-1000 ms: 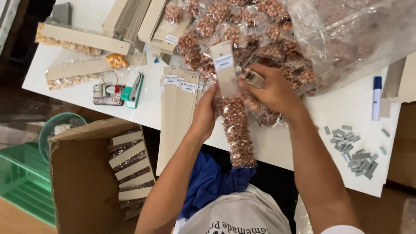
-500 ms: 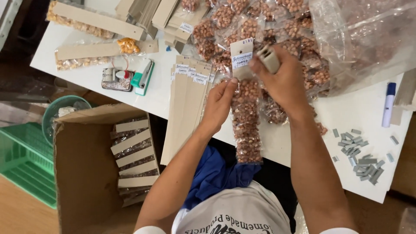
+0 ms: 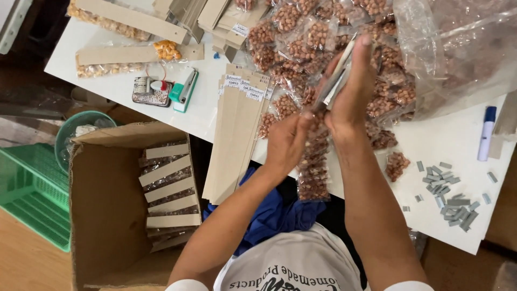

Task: Stapling cardboard headers to small bags of nuts and placing the finished products into a cardboard box.

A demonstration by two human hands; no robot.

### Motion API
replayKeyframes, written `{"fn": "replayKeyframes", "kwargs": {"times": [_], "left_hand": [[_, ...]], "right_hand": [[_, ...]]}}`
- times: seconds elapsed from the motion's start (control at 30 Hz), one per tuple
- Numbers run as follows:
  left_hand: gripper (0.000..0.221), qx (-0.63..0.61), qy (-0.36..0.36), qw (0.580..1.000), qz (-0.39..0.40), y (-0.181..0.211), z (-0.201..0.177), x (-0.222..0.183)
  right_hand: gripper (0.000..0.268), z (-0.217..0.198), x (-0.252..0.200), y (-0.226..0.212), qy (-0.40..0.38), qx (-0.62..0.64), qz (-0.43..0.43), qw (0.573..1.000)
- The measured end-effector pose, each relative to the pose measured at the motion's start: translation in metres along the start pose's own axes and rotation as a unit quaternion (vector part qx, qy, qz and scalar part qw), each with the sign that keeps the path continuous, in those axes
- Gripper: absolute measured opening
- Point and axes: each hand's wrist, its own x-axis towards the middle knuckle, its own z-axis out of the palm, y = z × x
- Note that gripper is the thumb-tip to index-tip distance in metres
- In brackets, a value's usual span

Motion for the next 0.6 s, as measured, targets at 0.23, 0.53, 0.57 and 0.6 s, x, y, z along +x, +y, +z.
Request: {"fn": "replayKeyframes", "kwargs": {"times": [0.23,0.53,0.57,0.6], "left_hand": [[0.042,0.03,0.054,0.998,-0.007,0.028,-0.025,-0.02],[0.078,0.425,0.103,0.898,-0.036,0.07,-0.233,-0.154],[0.045,0.121,0.298,0.942,-0.098,0.097,-0.246,-0.144],[0.037,-0.199,0.456,0.857,-0.138,0.125,-0.258,-0.134]], "right_hand": [[0.042,-0.036,-0.006,0.038,-0.065,0.154,-0.006,0.986],[0.033,-0.085,-0.079,0.136,-0.125,-0.076,0.103,0.984],[0.029,-0.084,-0.084,0.144,-0.076,-0.117,0.099,0.985],[0.025,-0.085,-0.088,0.152,-0.027,-0.158,0.095,0.982]]}}
